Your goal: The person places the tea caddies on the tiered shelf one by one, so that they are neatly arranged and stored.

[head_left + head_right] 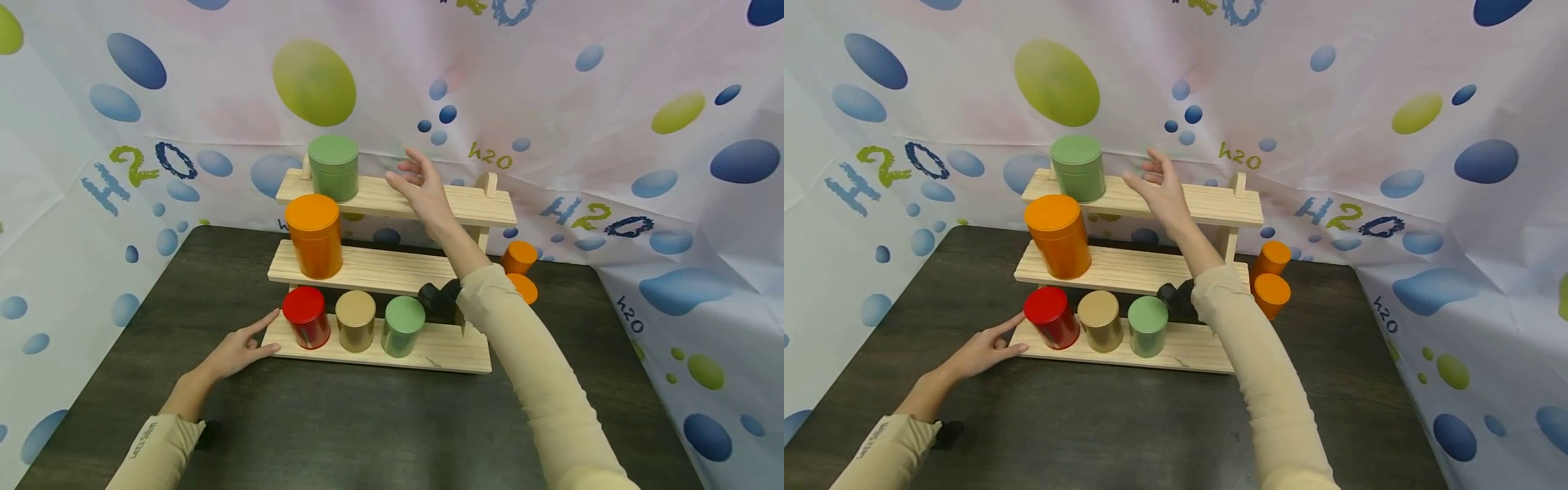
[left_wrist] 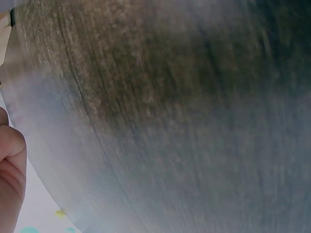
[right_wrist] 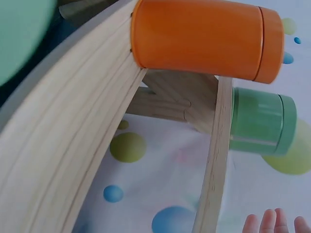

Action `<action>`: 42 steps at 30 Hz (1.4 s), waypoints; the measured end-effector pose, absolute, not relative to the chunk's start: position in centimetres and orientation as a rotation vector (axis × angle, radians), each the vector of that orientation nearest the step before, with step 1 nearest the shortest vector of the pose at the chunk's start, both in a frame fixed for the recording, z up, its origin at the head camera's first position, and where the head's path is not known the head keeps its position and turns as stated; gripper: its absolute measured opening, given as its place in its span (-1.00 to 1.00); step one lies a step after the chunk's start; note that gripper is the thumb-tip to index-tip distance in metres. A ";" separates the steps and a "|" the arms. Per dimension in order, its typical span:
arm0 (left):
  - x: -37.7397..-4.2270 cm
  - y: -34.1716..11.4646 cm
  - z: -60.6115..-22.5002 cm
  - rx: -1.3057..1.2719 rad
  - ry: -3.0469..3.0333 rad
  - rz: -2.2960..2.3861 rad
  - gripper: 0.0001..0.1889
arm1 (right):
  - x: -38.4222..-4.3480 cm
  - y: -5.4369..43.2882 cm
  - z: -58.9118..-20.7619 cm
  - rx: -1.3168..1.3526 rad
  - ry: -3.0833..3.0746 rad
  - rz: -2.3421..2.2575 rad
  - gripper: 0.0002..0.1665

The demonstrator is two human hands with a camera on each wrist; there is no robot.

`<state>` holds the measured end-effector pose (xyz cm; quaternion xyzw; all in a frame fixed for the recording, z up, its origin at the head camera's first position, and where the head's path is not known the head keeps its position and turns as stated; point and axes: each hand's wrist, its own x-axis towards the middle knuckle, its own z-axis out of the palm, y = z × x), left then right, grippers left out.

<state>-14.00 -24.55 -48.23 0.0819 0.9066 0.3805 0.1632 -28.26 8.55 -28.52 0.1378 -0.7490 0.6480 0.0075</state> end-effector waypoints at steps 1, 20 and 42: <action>-14.0 -24.6 -48.2 0.233 2.583 1.086 -0.19 | -28.0 9.1 -28.6 0.428 -2.326 2.035 -0.27; -14.0 -24.6 -48.4 0.247 2.580 1.140 -0.21 | -22.8 18.6 -32.5 0.397 -2.283 1.931 -0.30; -13.8 -24.5 -48.2 0.232 2.574 1.114 -0.20 | -18.7 27.6 -39.3 -0.108 -2.286 1.705 -0.36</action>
